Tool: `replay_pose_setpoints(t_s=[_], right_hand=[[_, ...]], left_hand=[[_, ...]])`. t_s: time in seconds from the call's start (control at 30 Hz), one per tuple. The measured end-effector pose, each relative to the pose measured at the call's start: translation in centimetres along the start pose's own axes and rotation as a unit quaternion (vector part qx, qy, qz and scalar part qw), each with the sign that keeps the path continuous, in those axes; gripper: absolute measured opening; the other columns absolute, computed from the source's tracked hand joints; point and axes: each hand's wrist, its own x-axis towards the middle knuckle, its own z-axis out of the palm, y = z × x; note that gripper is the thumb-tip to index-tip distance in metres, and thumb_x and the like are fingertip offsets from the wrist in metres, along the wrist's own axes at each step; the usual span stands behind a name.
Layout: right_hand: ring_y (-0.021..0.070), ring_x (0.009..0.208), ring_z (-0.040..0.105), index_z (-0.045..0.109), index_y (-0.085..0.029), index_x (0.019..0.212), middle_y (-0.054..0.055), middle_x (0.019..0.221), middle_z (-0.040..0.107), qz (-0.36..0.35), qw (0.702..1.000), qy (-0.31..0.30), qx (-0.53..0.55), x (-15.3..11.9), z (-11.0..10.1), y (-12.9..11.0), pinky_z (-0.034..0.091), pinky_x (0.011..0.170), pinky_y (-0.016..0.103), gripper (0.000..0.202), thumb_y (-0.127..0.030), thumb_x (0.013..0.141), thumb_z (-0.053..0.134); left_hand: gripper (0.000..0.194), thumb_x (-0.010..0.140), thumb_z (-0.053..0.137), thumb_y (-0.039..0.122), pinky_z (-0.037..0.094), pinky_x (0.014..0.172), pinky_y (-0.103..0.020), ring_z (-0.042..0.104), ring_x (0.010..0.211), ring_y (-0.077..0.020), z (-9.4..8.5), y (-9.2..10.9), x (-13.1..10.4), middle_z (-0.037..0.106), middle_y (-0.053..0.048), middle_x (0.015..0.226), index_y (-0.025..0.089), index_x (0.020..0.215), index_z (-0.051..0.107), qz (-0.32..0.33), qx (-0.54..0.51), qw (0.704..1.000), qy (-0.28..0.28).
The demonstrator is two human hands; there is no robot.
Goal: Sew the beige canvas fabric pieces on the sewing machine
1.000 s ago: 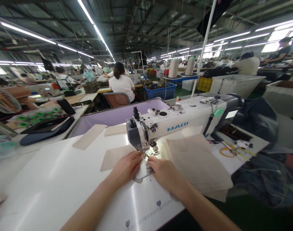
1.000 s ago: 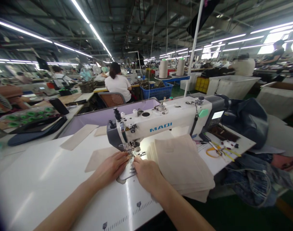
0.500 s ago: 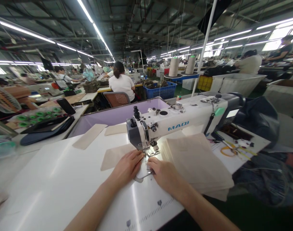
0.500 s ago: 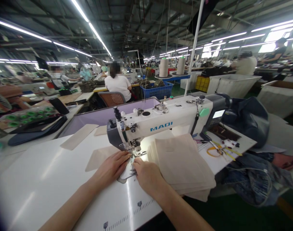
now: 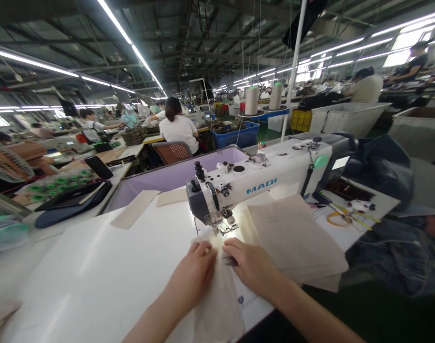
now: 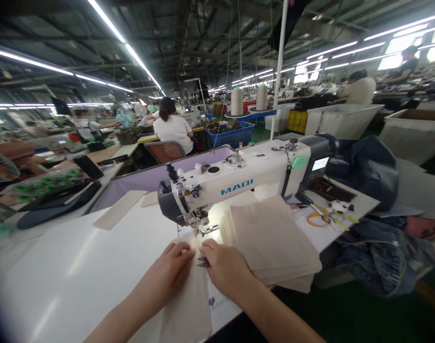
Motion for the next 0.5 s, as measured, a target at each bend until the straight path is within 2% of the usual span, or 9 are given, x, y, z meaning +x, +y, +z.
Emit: replay_pose_setpoints(t_s=[0.13, 0.3, 0.5], right_hand=[[0.0206, 0.112, 0.065, 0.063, -0.021, 0.121, 0.005, 0.130, 0.066, -0.008, 1.000, -0.030, -0.003, -1.3, 0.1, 0.0, 0.048, 0.095, 0.029, 0.041, -0.007, 0.086, 0.048], [0.0214, 0.104, 0.067, 0.064, -0.018, 0.115, 0.005, 0.125, 0.067, -0.006, 0.998, -0.047, -0.047, -1.9, 0.2, -0.1, 0.049, 0.088, 0.030, 0.035, -0.006, 0.087, 0.048], [0.0202, 0.095, 0.067, 0.064, -0.018, 0.107, 0.005, 0.112, 0.069, -0.015, 0.995, -0.053, -0.083, -2.0, 0.0, -0.2, 0.049, 0.078, 0.029, 0.025, -0.006, 0.092, 0.048]], left_hand=[[0.024, 0.094, 0.052, 0.010, 0.060, 0.087, -0.042, 0.060, 0.105, -0.0270, 0.8, 1.9, -0.9, 0.065, -0.011, 0.115, 0.019, 0.113, 0.064, 0.031, 0.013, 0.999, -0.002], [0.026, 0.094, 0.053, 0.012, 0.062, 0.077, -0.047, 0.064, 0.100, -0.0308, 1.4, 1.8, -1.1, 0.068, -0.011, 0.115, 0.018, 0.118, 0.063, 0.023, 0.094, 0.995, -0.016], [0.037, 0.096, 0.054, 0.014, 0.058, 0.095, -0.044, 0.061, 0.118, -0.0292, 1.8, 1.7, -1.9, 0.064, -0.011, 0.133, 0.020, 0.132, 0.055, 0.073, 0.069, 0.995, 0.018]])
